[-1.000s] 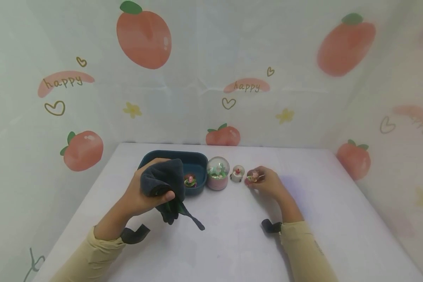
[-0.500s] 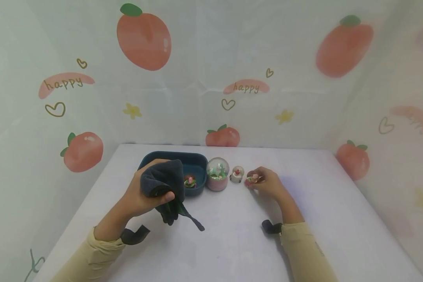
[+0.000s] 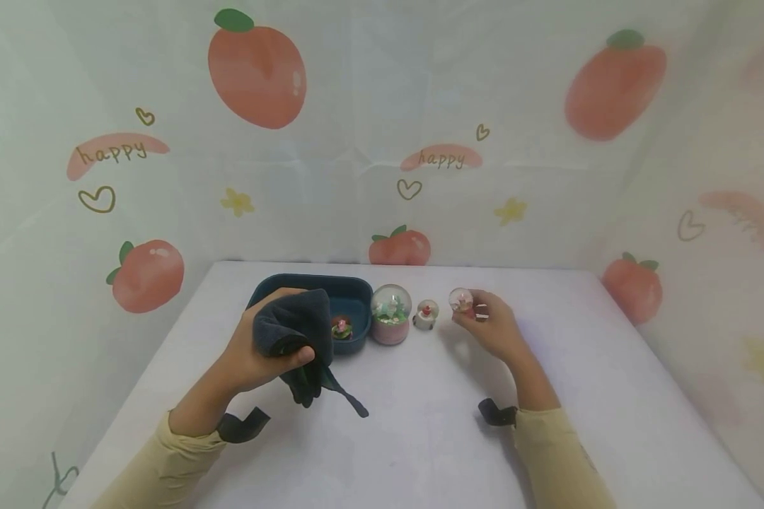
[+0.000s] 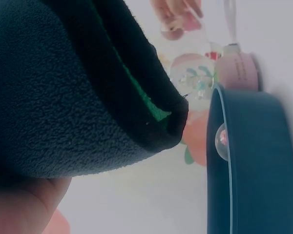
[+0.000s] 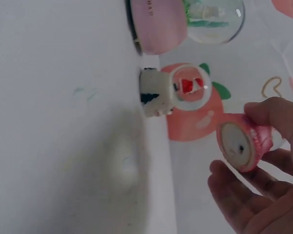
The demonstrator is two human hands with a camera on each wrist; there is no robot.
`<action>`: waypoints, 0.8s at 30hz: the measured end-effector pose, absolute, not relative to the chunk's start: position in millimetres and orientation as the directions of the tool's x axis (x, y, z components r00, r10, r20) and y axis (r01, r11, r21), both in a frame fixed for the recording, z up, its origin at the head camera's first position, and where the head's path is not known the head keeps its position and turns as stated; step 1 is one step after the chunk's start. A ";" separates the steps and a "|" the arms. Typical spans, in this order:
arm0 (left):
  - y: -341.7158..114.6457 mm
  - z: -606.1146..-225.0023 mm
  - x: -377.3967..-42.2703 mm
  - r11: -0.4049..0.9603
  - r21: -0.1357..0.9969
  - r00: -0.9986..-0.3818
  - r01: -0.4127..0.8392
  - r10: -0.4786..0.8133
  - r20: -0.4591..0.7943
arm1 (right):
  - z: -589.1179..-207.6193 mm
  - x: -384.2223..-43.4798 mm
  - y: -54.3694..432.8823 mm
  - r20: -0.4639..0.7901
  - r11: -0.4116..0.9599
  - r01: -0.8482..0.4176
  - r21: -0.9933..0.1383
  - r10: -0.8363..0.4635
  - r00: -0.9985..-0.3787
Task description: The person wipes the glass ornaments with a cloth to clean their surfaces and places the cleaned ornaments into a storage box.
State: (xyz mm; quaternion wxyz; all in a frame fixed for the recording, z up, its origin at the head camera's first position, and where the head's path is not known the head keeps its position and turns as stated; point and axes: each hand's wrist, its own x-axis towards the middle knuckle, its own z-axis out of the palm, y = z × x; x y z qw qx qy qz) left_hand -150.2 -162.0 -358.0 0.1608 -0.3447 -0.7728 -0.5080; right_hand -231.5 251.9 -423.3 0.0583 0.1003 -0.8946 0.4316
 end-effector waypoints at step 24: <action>-160.0 -358.3 -150.4 0.243 0.677 -0.711 0.695 0.375 0.595 | -363.2 -189.6 202.4 0.548 0.308 -0.584 -0.751 -0.202 -0.812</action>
